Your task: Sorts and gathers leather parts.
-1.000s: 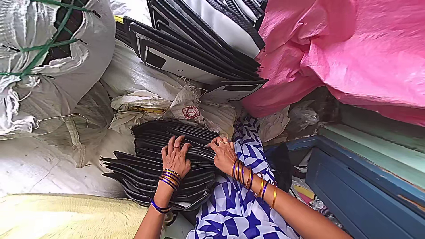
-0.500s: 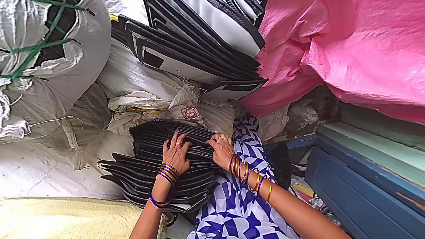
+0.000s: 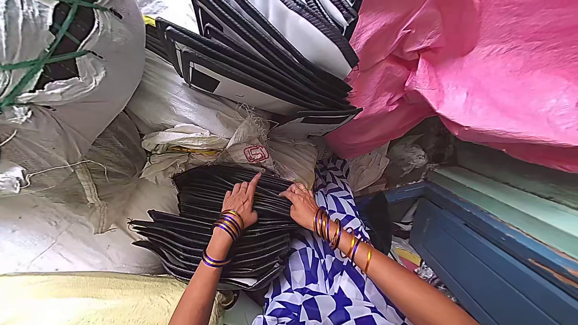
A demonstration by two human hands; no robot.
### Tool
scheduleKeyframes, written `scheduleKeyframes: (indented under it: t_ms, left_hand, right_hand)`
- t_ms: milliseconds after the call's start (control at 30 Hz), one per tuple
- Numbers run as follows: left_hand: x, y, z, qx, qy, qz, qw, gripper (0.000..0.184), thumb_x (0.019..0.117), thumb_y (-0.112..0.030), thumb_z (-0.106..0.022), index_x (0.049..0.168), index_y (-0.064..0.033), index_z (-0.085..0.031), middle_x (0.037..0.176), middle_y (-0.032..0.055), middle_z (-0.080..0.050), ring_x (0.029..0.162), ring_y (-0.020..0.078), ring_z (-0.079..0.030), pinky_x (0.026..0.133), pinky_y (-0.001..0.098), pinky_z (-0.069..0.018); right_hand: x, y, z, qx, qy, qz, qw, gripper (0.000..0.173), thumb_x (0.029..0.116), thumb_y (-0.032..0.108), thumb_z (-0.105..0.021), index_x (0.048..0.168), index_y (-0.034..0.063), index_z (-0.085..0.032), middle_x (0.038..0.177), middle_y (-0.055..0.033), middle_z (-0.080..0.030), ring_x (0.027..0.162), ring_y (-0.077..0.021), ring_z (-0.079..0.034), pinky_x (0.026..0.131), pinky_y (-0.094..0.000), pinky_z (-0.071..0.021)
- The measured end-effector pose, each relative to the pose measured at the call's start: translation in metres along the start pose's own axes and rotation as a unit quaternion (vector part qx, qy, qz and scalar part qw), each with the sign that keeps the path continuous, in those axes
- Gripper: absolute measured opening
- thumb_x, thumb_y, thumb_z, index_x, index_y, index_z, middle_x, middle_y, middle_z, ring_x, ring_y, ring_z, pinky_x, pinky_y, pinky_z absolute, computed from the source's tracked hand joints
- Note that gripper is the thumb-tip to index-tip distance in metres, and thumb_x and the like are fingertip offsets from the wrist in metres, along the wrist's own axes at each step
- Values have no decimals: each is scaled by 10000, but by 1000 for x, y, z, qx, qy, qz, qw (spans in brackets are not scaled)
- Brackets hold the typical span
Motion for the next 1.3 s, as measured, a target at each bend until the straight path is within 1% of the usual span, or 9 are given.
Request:
scheduleKeyframes:
  t_ms: [167, 400, 533, 700, 867, 967, 1100, 1233, 1300]
  left_hand:
    - [0, -7, 0, 45, 21, 32, 998, 741, 809, -134, -734, 1506, -176, -485, 1578, 196, -345, 1462, 390, -314, 1072, 578, -358]
    - [12, -6, -3, 41, 23, -16, 999, 743, 754, -117, -769, 1452, -119, -513, 1716, 80, -79, 1578, 331, -1, 1203, 628, -94]
    - [13, -5, -6, 48, 59, -16, 997, 796, 784, -109, -741, 1513, -117, -422, 1645, 78, -316, 1555, 283, -197, 1195, 639, -128]
    - [9, -6, -8, 44, 57, -8, 997, 829, 779, -104, -759, 1526, -109, -400, 1631, 119, -327, 1540, 309, -231, 1136, 602, -291]
    - [4, -6, -11, 29, 46, -12, 998, 870, 777, -56, -744, 1557, -146, -370, 1668, 55, -277, 1562, 286, -170, 1175, 624, -201]
    - [-28, -10, 9, -29, -65, -41, 997, 849, 847, -27, -687, 1600, -174, -324, 1672, 76, -277, 1565, 337, -157, 1182, 700, -84]
    - [-112, 8, 31, -86, -361, -87, 925, 556, 869, -262, -529, 1398, -109, -607, 1493, 87, -556, 1421, 449, -434, 1038, 793, -245]
    - [-136, 34, 17, -107, -397, -55, 910, 518, 893, -302, -486, 1345, -110, -653, 1440, 83, -605, 1382, 468, -474, 1008, 798, -266]
    - [-140, 39, 11, -111, -415, -45, 902, 514, 906, -325, -459, 1333, -125, -664, 1426, 80, -617, 1375, 467, -483, 1004, 794, -268]
  right_hand:
    - [0, -1, 7, 6, -15, 11, 1000, 551, 911, -80, -425, 1377, 120, -641, 1481, -174, -513, 1408, -384, -401, 1085, -593, -310]
    - [3, 0, 5, 41, -29, 35, 998, 581, 892, -61, -442, 1451, 66, -533, 1429, -193, -569, 1377, -386, -450, 1073, -601, -320]
    - [-3, 2, 8, 68, -30, 55, 996, 548, 886, -64, -440, 1405, 50, -572, 1395, -184, -595, 1350, -383, -471, 1059, -596, -327]
    - [20, -11, 20, 32, -50, 12, 998, 563, 990, 51, -416, 1551, 88, -436, 1554, -156, -481, 1473, -355, -361, 1118, -614, -256]
    - [13, -10, 4, 94, -27, 65, 993, 462, 990, 93, -397, 1389, 37, -623, 1479, -173, -549, 1394, -357, -467, 1092, -602, -318]
    - [13, -10, 11, 46, 0, 44, 998, 463, 1064, 189, -400, 1502, 91, -516, 1596, -143, -435, 1495, -360, -347, 1141, -645, -245]
    - [13, -2, 7, 18, 26, 53, 998, 571, 1062, 286, -489, 1578, 66, -381, 1588, -198, -422, 1503, -387, -335, 1182, -648, -230]
    - [33, -7, 10, 81, -2, 6, 997, 676, 1081, 327, -459, 1598, -41, -228, 1398, -258, -577, 1339, -381, -522, 1157, -544, -333]
    - [48, -14, 14, 67, 8, -61, 996, 664, 1112, 375, -374, 1597, -52, -220, 1432, -307, -539, 1368, -407, -509, 1172, -536, -335]
Point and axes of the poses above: each hand's wrist, its own x-axis towards the middle knuckle, its own z-axis out of the back of the hand, y = z × x, the point moved 10 cm from there along x, towards the middle knuckle
